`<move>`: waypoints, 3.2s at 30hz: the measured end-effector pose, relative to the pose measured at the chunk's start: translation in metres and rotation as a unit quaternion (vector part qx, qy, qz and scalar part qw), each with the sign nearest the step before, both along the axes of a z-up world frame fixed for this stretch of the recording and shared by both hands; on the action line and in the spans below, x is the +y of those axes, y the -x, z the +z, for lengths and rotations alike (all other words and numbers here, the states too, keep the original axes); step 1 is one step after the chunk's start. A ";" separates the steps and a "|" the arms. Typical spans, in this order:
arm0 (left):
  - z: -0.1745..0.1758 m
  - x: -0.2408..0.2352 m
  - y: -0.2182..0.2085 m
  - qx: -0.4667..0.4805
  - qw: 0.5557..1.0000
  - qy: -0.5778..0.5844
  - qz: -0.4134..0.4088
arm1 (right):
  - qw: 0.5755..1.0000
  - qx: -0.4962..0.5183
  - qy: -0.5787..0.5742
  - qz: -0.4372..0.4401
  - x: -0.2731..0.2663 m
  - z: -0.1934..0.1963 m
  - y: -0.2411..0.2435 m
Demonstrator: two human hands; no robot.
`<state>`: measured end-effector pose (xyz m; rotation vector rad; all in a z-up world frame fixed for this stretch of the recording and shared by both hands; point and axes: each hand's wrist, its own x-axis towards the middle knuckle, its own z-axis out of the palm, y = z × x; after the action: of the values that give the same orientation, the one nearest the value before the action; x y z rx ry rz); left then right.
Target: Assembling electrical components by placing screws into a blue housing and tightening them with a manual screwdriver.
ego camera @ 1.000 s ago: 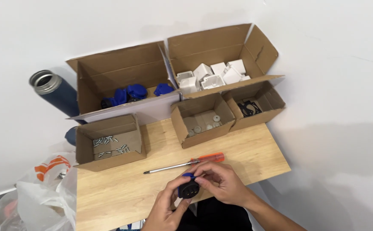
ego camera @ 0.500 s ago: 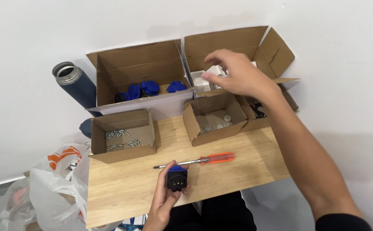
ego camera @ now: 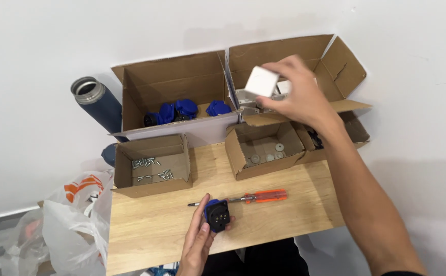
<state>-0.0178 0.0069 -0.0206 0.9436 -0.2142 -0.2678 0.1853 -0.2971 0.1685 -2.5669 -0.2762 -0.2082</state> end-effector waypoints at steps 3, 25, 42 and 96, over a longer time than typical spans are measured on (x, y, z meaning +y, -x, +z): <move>0.003 -0.002 -0.001 0.005 1.000 -0.004 0.003 | 0.982 -0.149 -0.110 0.033 -0.005 -0.008 0.051; 0.025 0.008 -0.003 -0.088 0.993 -0.052 0.052 | 0.961 -0.073 -0.205 0.169 0.052 -0.173 0.183; 0.019 -0.003 -0.013 -0.142 0.985 -0.073 0.071 | 0.969 -0.165 -0.082 0.167 0.051 -0.187 0.188; 0.034 -0.012 -0.009 -0.363 0.807 -0.457 0.084 | 0.974 0.135 -0.152 0.098 0.036 -0.208 0.198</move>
<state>-0.0088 -0.0054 0.0138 2.0082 -0.7454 0.2141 -0.0124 -0.2615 -0.0393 -2.2144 -0.3610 0.1603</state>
